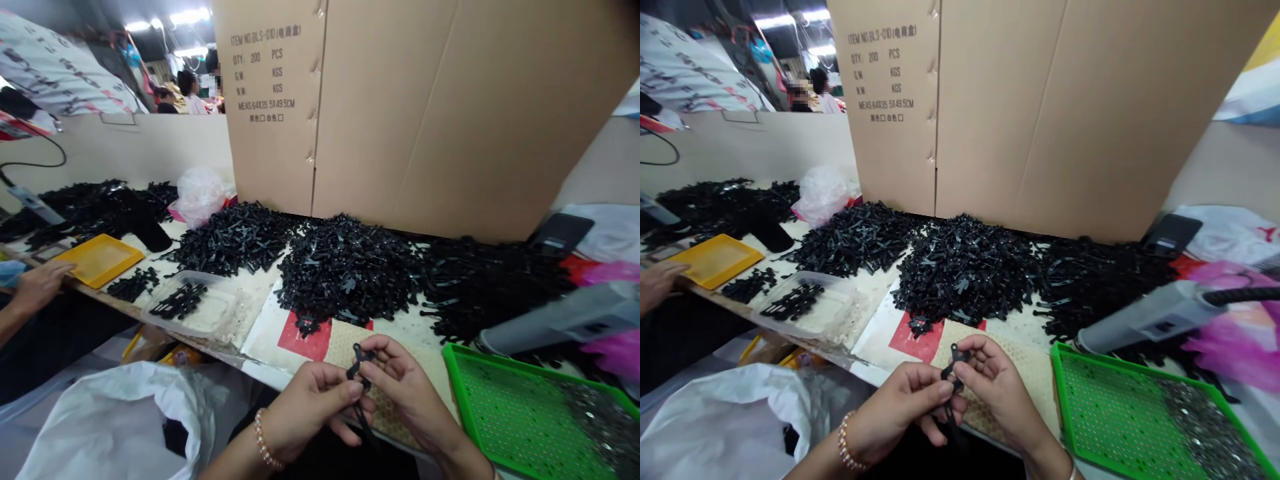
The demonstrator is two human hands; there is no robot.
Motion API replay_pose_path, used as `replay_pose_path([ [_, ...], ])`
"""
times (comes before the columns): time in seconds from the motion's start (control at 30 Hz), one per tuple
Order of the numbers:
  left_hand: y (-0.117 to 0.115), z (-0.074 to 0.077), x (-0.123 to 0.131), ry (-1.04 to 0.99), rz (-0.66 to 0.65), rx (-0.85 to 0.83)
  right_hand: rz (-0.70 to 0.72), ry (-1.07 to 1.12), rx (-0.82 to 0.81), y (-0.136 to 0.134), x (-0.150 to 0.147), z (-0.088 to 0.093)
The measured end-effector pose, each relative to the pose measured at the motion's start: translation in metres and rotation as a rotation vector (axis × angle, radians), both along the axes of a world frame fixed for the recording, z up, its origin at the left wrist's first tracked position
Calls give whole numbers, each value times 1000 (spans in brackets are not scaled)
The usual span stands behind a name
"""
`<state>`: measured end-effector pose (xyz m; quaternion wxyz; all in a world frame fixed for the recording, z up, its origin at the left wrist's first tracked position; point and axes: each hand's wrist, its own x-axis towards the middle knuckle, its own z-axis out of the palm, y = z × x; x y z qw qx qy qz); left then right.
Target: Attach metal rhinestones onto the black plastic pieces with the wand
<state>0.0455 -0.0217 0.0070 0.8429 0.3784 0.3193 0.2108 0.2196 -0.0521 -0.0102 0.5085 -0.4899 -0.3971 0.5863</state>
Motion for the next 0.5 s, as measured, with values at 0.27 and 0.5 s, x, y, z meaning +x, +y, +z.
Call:
replay_pose_path([
  [0.27,4,0,0,22,-12,-21,21,-47,7,5,-2,1],
  [0.5,1,-1,3,-51,5,-99,-59,-449,85,-5,14,14],
])
